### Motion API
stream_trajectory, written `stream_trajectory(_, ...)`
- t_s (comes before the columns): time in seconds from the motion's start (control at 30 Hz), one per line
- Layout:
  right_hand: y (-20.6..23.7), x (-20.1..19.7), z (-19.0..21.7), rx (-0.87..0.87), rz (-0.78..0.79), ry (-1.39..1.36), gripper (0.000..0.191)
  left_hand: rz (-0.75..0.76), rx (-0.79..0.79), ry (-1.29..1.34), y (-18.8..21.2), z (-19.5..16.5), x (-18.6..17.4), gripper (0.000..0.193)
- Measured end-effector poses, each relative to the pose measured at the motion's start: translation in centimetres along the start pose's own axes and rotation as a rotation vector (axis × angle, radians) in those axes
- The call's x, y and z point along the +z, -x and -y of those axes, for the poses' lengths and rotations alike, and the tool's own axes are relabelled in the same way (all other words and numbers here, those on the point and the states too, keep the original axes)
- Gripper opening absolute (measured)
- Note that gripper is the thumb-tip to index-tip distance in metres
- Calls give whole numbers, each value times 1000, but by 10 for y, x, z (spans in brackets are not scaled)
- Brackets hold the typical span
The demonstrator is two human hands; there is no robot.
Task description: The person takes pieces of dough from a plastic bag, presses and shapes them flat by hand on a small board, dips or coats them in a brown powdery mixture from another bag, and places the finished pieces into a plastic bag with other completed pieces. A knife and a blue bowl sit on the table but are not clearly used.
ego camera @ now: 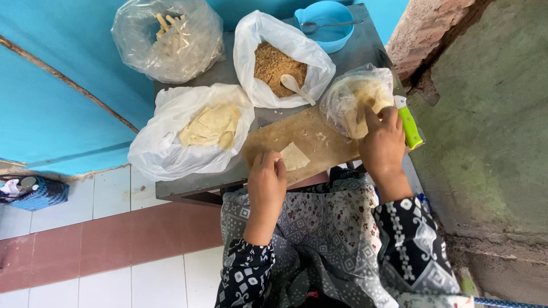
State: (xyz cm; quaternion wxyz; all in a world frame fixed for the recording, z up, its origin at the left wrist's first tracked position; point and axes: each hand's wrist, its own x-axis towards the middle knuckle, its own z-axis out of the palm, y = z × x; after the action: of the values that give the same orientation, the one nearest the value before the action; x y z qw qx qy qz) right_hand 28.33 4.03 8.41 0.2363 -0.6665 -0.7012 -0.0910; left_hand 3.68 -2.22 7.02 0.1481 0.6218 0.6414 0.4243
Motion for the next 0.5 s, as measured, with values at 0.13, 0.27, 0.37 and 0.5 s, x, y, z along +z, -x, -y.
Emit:
stream_trajectory(0.13, -10, 16, -17, -56, 170, 123, 77, -13, -18, 70, -2, 1, -1, 7)
stream_trajectory(0.27, -10, 23, -29, -76, 134, -7, 67, -53, -18, 34, -4, 10, -4, 8)
stream_trajectory(0.37, -14, 20, -35, 34, 19, -244, 43, -63, -20, 10, -9, 16, -3, 10)
stream_trajectory(0.5, -8, 7, -8, 67, -86, -495, 49, -39, -94, 0, -10, 16, -2, 12)
